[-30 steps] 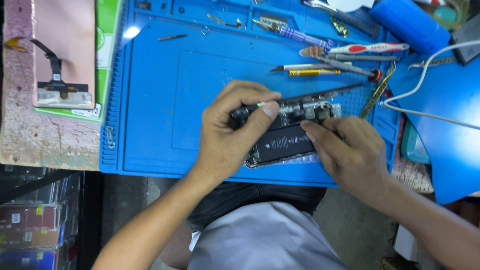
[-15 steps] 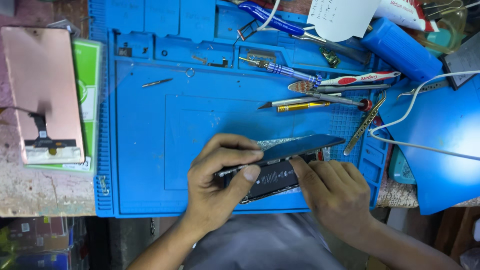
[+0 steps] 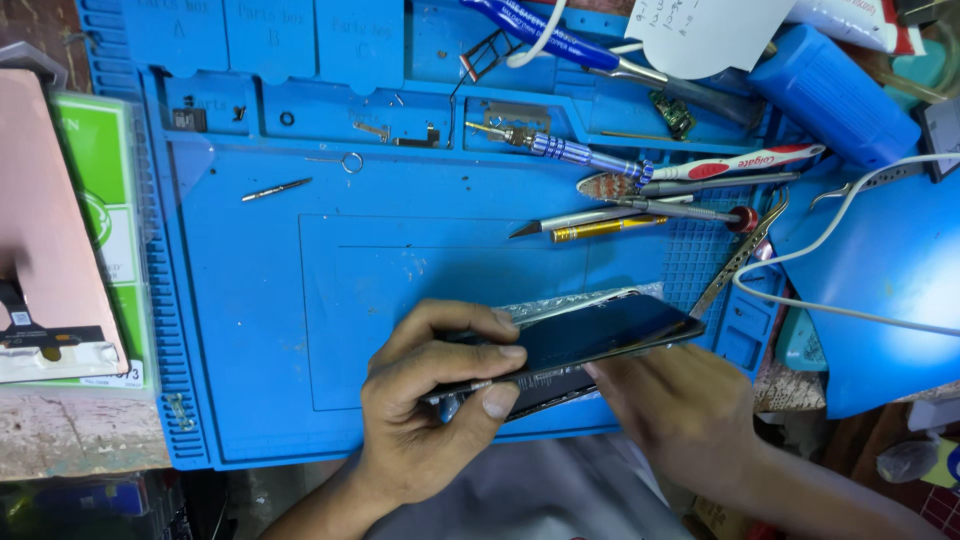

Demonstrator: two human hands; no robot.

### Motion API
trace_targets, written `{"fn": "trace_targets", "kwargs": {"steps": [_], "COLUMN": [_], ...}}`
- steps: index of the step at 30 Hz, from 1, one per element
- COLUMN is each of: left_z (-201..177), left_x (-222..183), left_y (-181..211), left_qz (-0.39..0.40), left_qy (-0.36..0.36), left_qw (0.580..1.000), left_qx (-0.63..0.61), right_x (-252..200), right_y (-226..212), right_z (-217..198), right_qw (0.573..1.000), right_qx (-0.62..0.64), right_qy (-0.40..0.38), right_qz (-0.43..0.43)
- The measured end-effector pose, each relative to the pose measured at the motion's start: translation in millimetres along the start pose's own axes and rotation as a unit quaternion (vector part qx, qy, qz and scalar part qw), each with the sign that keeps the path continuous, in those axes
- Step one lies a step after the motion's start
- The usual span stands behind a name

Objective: The person uses a screwdriver to remove screws from a disassembled mobile phone, then reaches for other items on the desk, and continues working on the phone's internal components while holding the screen open.

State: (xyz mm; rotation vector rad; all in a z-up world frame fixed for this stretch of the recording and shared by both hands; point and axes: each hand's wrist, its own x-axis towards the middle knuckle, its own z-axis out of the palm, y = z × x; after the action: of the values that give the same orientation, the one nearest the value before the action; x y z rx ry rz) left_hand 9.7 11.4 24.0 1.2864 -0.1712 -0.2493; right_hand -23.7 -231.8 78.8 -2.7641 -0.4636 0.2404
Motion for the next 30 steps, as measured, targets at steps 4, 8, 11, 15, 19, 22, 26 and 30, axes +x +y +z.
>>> {"fn": "trace_targets", "kwargs": {"steps": [4, 8, 11, 15, 19, 22, 26, 30], "left_z": [-1, 3, 4, 5, 7, 8, 7, 8], "left_x": [0, 1, -1, -6, -7, -7, -7, -8], "left_y": [3, 6, 5, 0, -6, -13, -19, -20], "left_qz": [-0.010, 0.003, 0.009, 0.015, 0.045, 0.061, 0.083, 0.088], "left_qy": [0.007, 0.017, 0.019, 0.025, 0.035, 0.036, 0.040, 0.041], "left_qw": [1.000, 0.999, 0.998, 0.999, 0.998, 0.997, 0.996, 0.995], "left_qx": [0.017, 0.039, 0.052, 0.024, 0.008, -0.016, -0.017, -0.030], "right_x": [1, 22, 27, 21, 16, 12, 10, 12], "right_y": [8, 17, 15, 12, 7, 9, 8, 7], "right_z": [6, -5, -4, 1, 4, 6, 7, 6], "right_qw": [0.966, 0.936, 0.917, 0.934, 0.940, 0.945, 0.953, 0.948], "right_qx": [0.181, 0.209, 0.233, 0.243, 0.212, 0.221, 0.190, 0.199], "right_qy": [-0.003, -0.078, -0.090, -0.047, -0.039, -0.022, -0.017, -0.026], "right_qz": [0.183, 0.273, 0.310, 0.257, 0.266, 0.238, 0.236, 0.246]}}
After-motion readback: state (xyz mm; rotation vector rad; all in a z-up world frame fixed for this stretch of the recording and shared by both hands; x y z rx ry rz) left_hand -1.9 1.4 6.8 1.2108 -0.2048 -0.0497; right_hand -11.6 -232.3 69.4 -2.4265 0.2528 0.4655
